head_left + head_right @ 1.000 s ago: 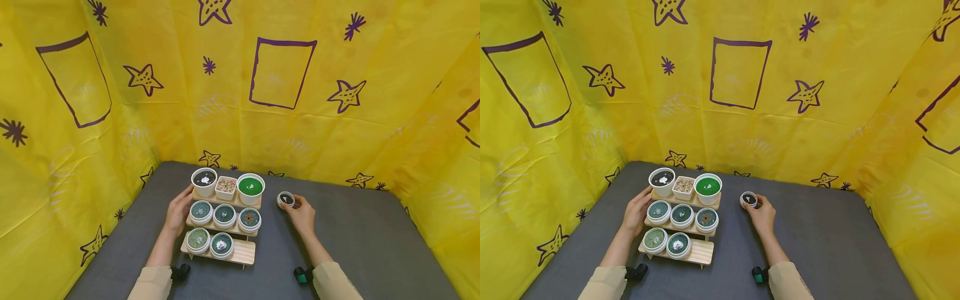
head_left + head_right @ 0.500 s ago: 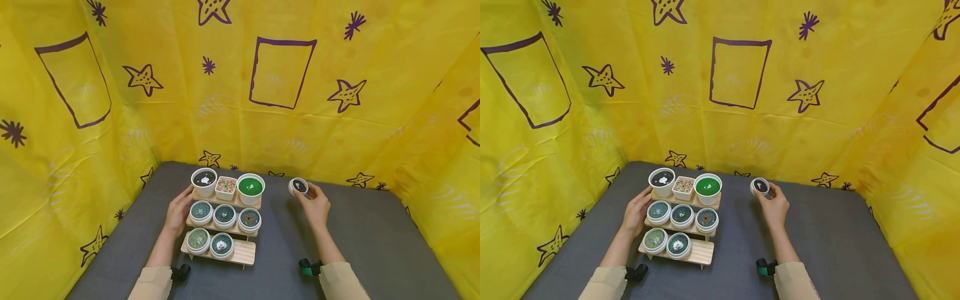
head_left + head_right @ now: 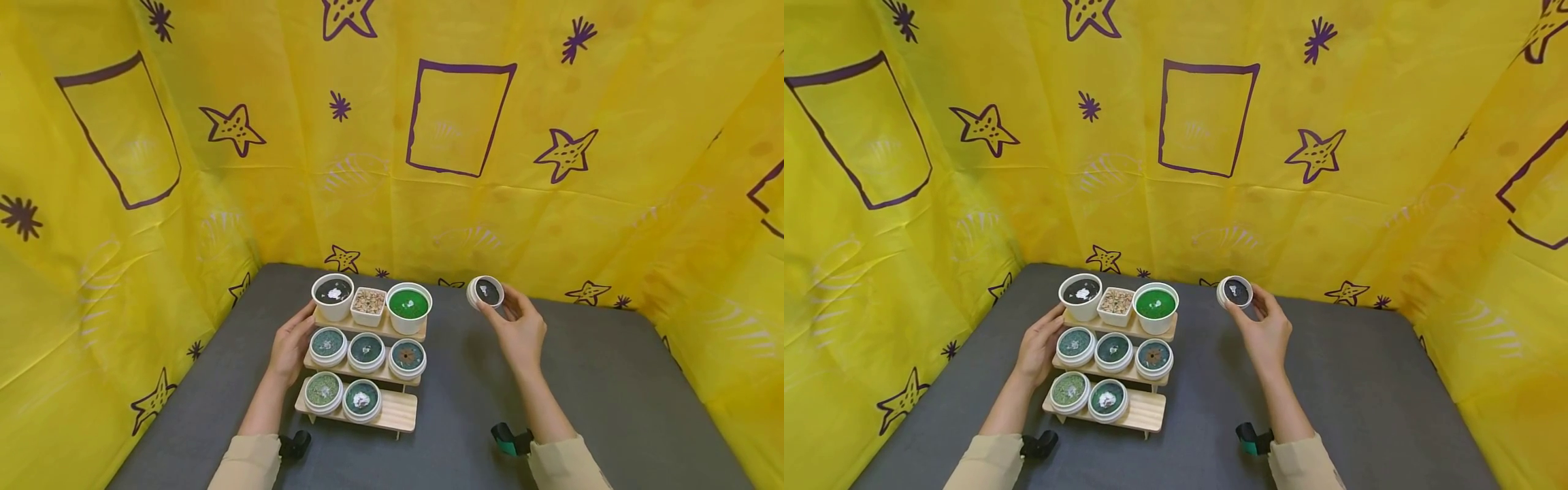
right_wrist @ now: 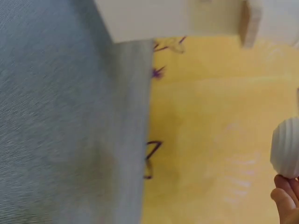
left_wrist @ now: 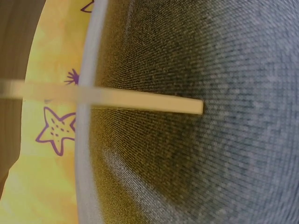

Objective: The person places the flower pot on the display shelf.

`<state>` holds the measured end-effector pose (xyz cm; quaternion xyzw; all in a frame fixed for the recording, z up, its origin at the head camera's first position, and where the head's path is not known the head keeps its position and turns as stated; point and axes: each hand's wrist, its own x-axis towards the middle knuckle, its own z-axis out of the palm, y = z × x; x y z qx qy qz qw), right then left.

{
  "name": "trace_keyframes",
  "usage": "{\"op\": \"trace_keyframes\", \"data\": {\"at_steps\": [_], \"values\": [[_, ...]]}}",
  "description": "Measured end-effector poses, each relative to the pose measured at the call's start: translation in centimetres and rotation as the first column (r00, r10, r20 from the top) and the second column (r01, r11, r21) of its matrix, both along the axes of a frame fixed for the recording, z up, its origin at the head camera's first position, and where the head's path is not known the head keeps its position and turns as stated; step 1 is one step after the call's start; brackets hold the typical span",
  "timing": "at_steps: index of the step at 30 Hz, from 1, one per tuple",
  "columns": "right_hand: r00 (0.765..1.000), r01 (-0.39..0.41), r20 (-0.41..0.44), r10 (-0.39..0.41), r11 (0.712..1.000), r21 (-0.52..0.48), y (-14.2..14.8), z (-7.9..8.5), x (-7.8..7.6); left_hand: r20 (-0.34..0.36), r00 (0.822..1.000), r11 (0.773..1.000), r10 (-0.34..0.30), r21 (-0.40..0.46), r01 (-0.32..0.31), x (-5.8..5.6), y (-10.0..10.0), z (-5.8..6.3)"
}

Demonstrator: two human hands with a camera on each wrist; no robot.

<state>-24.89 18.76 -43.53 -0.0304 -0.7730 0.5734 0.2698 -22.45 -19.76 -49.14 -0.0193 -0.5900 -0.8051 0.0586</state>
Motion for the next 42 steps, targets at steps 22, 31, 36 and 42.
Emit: {"op": "trace_keyframes", "data": {"at_steps": [22, 31, 36, 42], "values": [[0.906, -0.287, -0.279, 0.319, 0.946, 0.15, -3.3, 5.2, 7.6, 0.002, 1.0, 1.0, 0.008, -0.01, -0.008, -0.1, 0.2, 0.2], [0.868, -0.389, -0.231, 0.44, 0.891, 0.234, -4.0, 3.6, 9.4, -0.009, 1.0, 1.0, 0.011, -0.002, -0.011, -0.1, 0.1, 0.1], [0.823, -0.447, -0.235, 0.517, 0.846, 0.291, -4.6, 1.7, 10.3, -0.013, 1.0, 1.0, 0.018, -0.001, -0.018, 0.0, 0.1, 0.0], [0.779, -0.483, -0.217, 0.588, 0.785, 0.389, -5.1, -0.1, 11.0, 0.003, 1.0, 1.0, 0.016, -0.003, -0.016, 0.0, 0.1, 0.0]]}}
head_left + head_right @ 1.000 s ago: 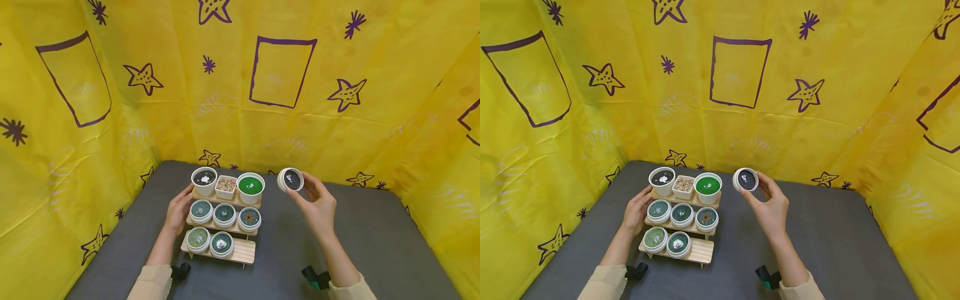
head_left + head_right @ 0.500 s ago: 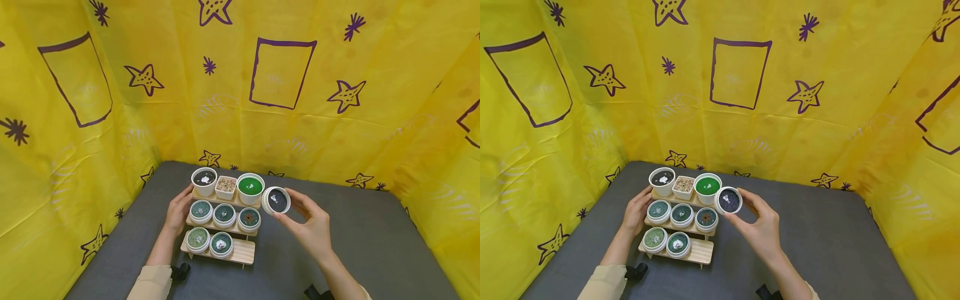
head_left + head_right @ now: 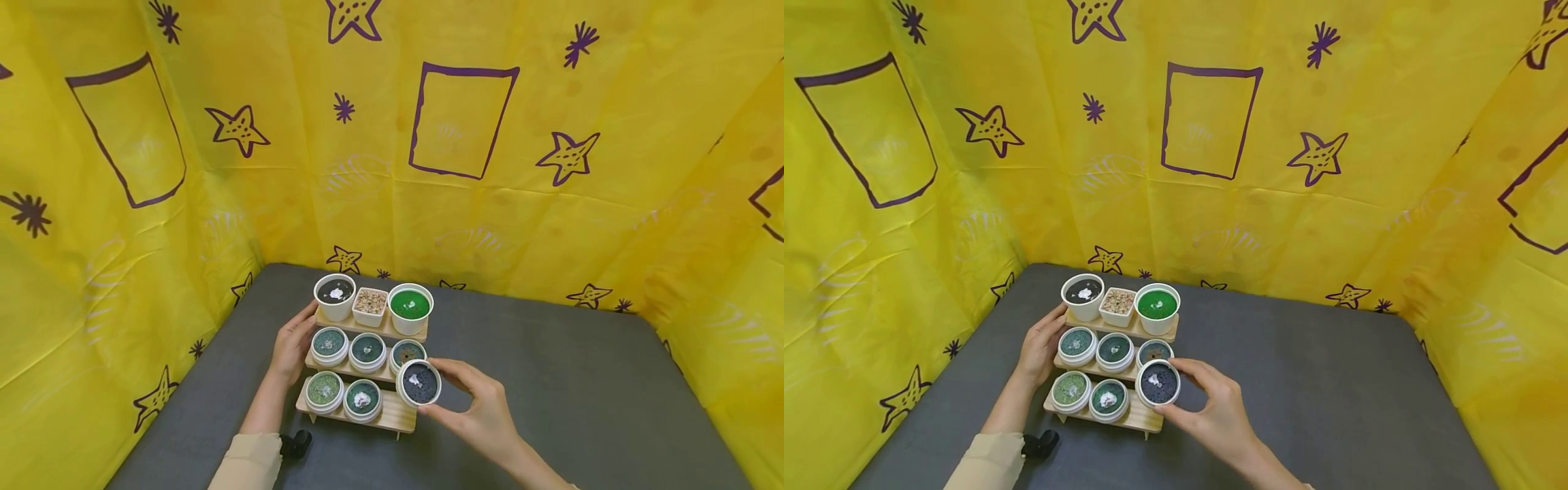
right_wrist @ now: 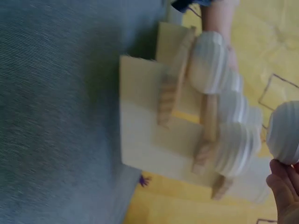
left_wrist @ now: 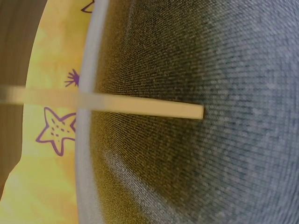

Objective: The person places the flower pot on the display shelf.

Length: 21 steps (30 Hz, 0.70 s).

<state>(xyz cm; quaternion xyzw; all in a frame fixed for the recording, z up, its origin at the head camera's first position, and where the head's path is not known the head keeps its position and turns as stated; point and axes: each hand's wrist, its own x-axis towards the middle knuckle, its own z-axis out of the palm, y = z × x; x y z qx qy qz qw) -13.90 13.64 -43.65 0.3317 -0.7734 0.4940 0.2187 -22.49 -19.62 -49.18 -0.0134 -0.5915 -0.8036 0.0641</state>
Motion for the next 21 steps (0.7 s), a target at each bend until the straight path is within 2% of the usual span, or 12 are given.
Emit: {"op": "trace_keyframes", "data": {"at_steps": [4, 13, 21], "values": [[0.999, -0.037, -0.003, 0.037, 0.999, 0.04, -0.1, -1.0, 0.4, 0.002, 1.0, 1.0, -0.008, 0.001, 0.008, 0.0, 0.0, 0.1], [0.994, -0.099, 0.063, 0.093, 0.989, 0.106, -0.1, -2.9, 0.9, 0.018, 1.0, 1.0, 0.0, -0.002, 0.0, 0.0, 0.0, 0.2], [0.993, -0.064, 0.105, 0.05, 0.989, 0.13, -0.4, -4.5, 1.0, 0.03, 1.0, 1.0, 0.0, -0.023, 0.0, 0.0, 0.0, 0.4]]}}
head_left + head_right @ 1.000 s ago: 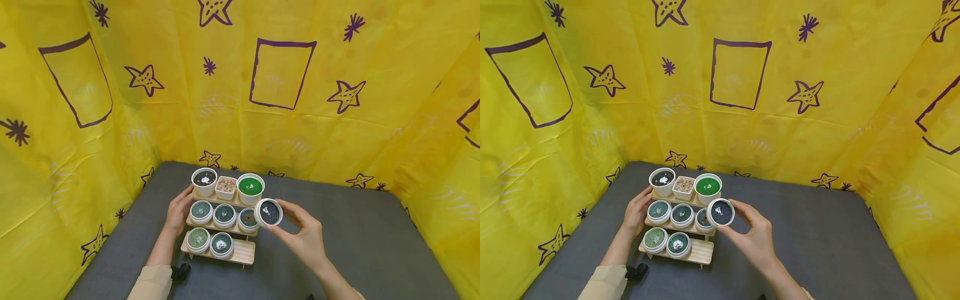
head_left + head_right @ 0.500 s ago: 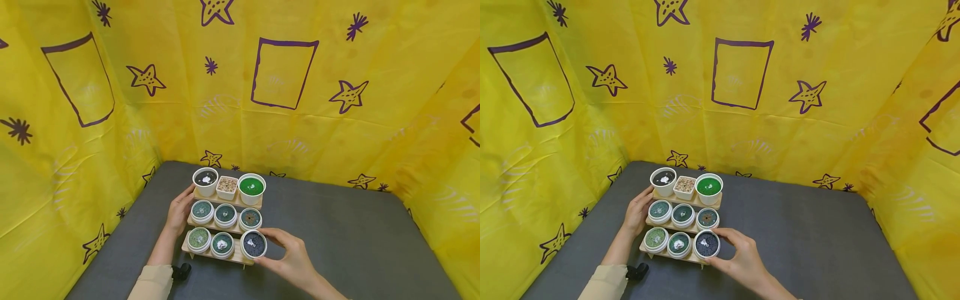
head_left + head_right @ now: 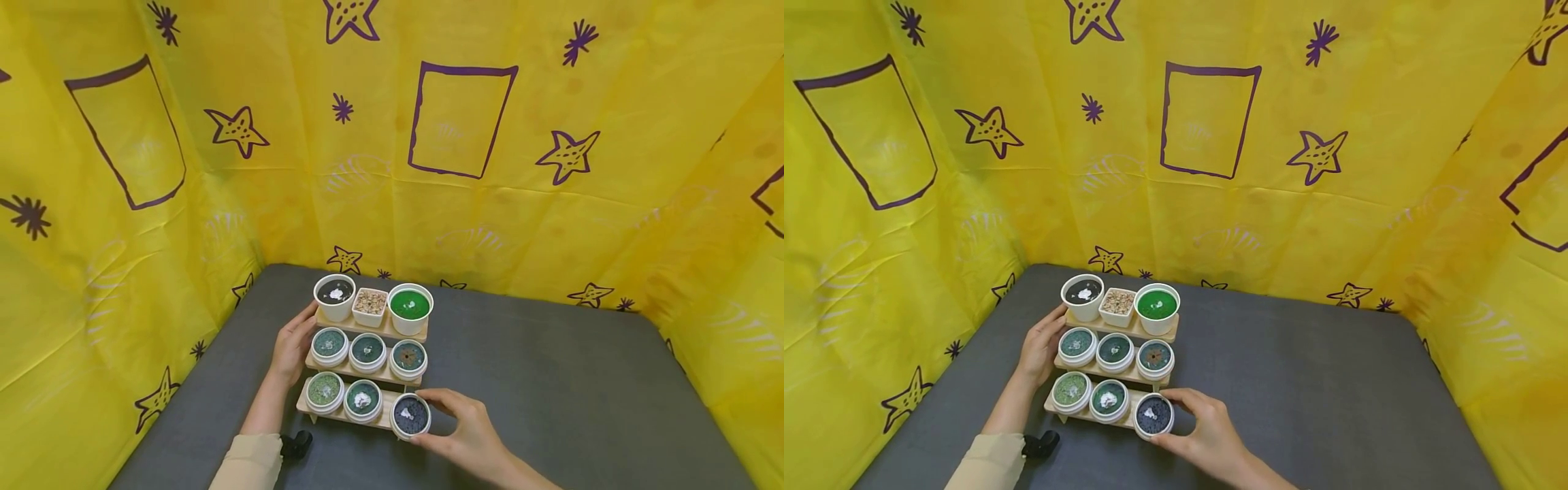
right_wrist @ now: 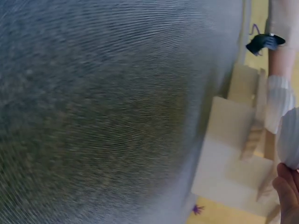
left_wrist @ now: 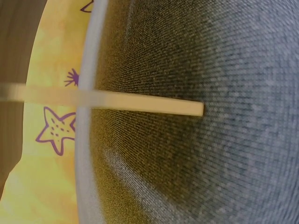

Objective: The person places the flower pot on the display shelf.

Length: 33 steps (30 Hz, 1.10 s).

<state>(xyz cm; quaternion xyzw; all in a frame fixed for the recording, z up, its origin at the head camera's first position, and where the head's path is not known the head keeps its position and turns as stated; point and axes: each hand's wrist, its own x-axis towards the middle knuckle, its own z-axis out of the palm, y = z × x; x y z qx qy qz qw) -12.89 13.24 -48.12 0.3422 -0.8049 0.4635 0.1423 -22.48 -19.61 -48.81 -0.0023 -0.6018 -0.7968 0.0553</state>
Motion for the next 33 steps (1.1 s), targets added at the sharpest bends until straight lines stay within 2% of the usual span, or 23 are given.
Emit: {"op": "trace_keyframes", "data": {"at_steps": [11, 22, 33], "values": [[0.997, 0.055, 0.059, -0.055, 0.998, 0.0, -0.6, -1.5, -0.7, 0.001, 1.0, 1.0, -0.001, 0.014, 0.001, -0.1, -0.1, -0.2], [0.987, 0.104, 0.121, -0.104, 0.995, 0.007, -1.1, -2.0, -0.9, -0.011, 1.0, 1.0, -0.004, 0.027, 0.004, -0.1, -0.1, -0.2], [0.985, 0.127, 0.123, -0.123, 0.991, -0.028, -1.6, -2.1, -0.7, -0.014, 1.0, 1.0, -0.004, 0.013, 0.004, 0.0, -0.1, -0.2]]}}
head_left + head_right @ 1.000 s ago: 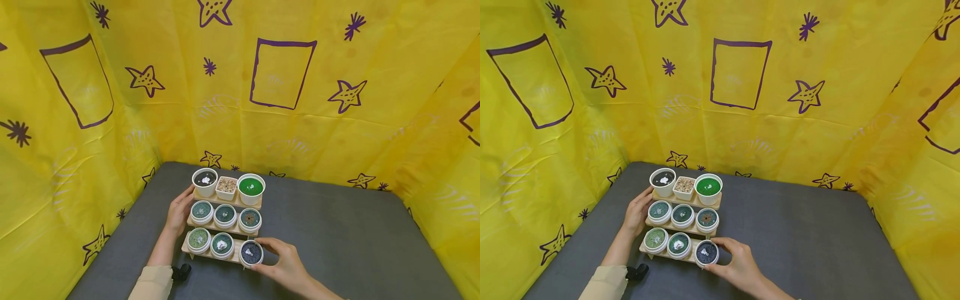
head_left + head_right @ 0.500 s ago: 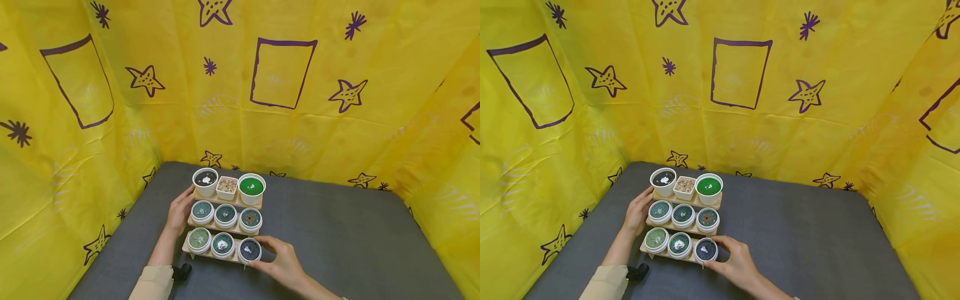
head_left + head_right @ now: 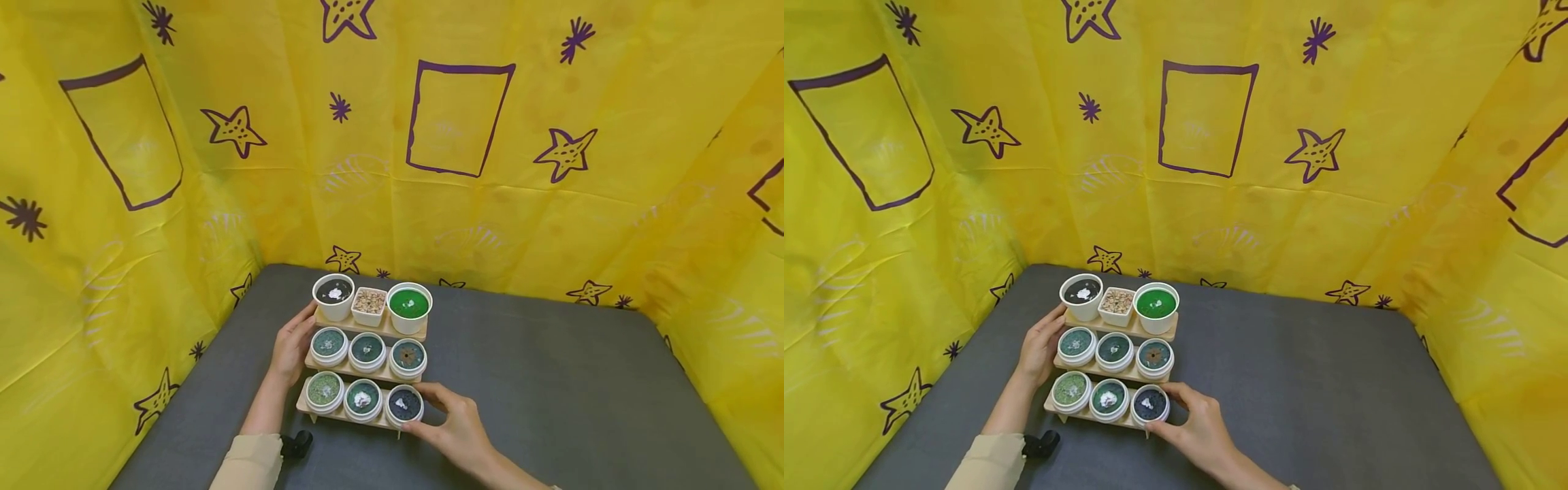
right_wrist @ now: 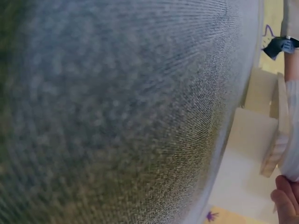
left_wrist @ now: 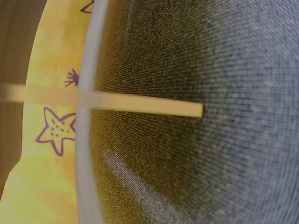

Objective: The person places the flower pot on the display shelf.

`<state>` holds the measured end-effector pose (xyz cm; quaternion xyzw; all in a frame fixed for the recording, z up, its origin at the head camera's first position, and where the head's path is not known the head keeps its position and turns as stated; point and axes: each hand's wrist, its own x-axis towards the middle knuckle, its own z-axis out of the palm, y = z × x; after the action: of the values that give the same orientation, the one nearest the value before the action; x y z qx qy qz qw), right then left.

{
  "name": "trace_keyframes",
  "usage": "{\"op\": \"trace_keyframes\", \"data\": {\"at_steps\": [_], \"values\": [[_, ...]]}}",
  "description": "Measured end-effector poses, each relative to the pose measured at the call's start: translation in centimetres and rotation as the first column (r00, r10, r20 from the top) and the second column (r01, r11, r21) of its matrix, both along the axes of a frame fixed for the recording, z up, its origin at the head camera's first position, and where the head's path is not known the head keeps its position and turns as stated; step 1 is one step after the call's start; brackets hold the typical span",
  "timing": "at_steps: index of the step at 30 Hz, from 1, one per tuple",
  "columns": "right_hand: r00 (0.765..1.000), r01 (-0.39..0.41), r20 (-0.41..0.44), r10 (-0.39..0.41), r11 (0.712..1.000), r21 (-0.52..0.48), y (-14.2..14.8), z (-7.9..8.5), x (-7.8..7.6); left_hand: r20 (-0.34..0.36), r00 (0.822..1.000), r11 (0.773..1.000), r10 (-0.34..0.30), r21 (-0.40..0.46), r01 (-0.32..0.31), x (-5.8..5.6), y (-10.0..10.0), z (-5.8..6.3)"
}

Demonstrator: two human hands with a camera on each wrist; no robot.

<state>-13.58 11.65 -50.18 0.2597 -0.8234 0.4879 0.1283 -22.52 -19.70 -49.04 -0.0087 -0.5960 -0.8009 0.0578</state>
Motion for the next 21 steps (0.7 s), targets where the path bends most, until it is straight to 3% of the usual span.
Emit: {"op": "trace_keyframes", "data": {"at_steps": [7, 13, 21], "values": [[1.0, 0.013, -0.008, -0.013, 1.0, 0.009, 0.2, 0.0, 0.1, -0.019, 1.0, 1.0, -0.003, 0.01, 0.003, -0.1, 0.3, -0.2], [0.999, 0.036, -0.001, -0.036, 0.999, 0.007, 0.9, 0.1, 0.3, 0.006, 1.0, 1.0, -0.001, 0.008, 0.001, -0.2, 0.4, -0.3], [0.981, 0.19, 0.016, -0.191, 0.98, 0.056, 3.0, 0.0, 0.1, 0.01, 1.0, 1.0, 0.002, -0.006, -0.002, 0.1, 0.1, -0.4]]}}
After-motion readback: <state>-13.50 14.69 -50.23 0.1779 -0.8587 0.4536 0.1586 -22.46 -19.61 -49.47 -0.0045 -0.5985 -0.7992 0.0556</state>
